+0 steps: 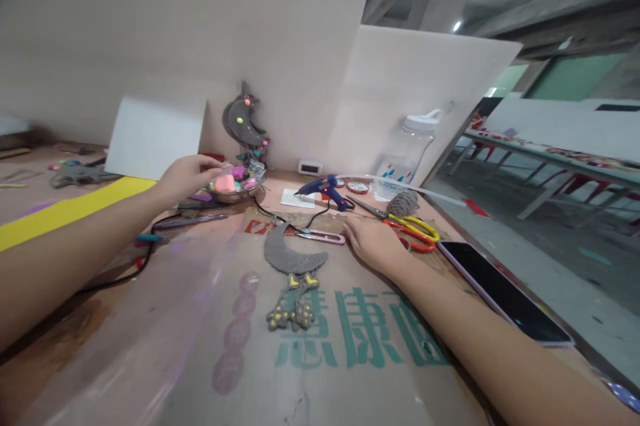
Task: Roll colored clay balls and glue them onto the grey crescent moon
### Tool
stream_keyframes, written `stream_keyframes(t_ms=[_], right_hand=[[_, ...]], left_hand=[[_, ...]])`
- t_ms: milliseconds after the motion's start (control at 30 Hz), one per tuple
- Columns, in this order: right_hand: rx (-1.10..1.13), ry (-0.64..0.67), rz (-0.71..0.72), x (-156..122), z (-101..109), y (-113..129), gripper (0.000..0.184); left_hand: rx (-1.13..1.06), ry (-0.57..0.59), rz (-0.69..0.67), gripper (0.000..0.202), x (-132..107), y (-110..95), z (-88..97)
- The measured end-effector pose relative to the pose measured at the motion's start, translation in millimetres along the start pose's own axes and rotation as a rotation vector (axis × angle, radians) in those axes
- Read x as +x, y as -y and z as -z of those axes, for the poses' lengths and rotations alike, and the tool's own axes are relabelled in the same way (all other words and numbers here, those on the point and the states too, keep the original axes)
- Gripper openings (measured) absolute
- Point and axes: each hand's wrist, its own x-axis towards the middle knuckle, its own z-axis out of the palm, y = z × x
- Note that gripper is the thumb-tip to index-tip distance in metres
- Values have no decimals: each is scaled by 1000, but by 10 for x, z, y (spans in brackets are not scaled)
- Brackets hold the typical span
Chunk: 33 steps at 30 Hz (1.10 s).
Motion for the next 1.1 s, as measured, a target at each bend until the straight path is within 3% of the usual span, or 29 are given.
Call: stream_keyframes(t_ms=[100, 167, 267, 367, 433, 500, 633, 733, 800, 867, 933, 967, 1000, 1067, 1100], right_hand=[[93, -9, 8, 11, 91, 74, 30], [167, -5, 117, 25, 140, 150, 27], [203, 11, 235, 38, 157, 252, 29], [182, 16, 239, 39, 127, 250, 25], [157, 29, 227, 38, 113, 178, 27], [99, 71, 156, 42, 124, 90, 28], [-41, 81, -48, 60, 292, 28, 25], [86, 47, -121, 43, 557, 90, 35], [411, 253, -83, 2, 718, 116, 49], [839, 750, 93, -50, 773, 101, 55], [1119, 1213, 142, -86, 685, 52, 59], [1232, 1235, 87, -90, 599, 20, 60], [1350, 1057, -7, -83, 499, -14, 55], [1493, 530, -152, -46, 313, -81, 40], [1539, 330, -201, -23, 246, -108, 36]], left_hand=[[4, -174, -66, 28, -90, -286, 175], [-99, -193, -55, 27, -172, -489, 266], [-260, -28, -23, 26, -302, -762, 319], [-484, 264, 54, 28, -411, -944, 286], [-532, 386, 58, 25, -466, -1008, 251], [-500, 424, 23, 22, -507, -1036, 224], [-413, 387, -74, 17, -563, -1062, 202], [-435, 349, -63, 13, -597, -1119, 200], [-456, 344, -40, 11, -614, -1168, 200], [-474, 361, -15, 11, -623, -1203, 197], [-494, 380, 9, 11, -620, -1208, 192], [-505, 383, 15, 11, -614, -1198, 189], [-514, 384, 17, 11, -606, -1182, 186], [-531, 373, 12, 13, -587, -1137, 170], [-542, 369, 4, 15, -580, -1112, 154]])
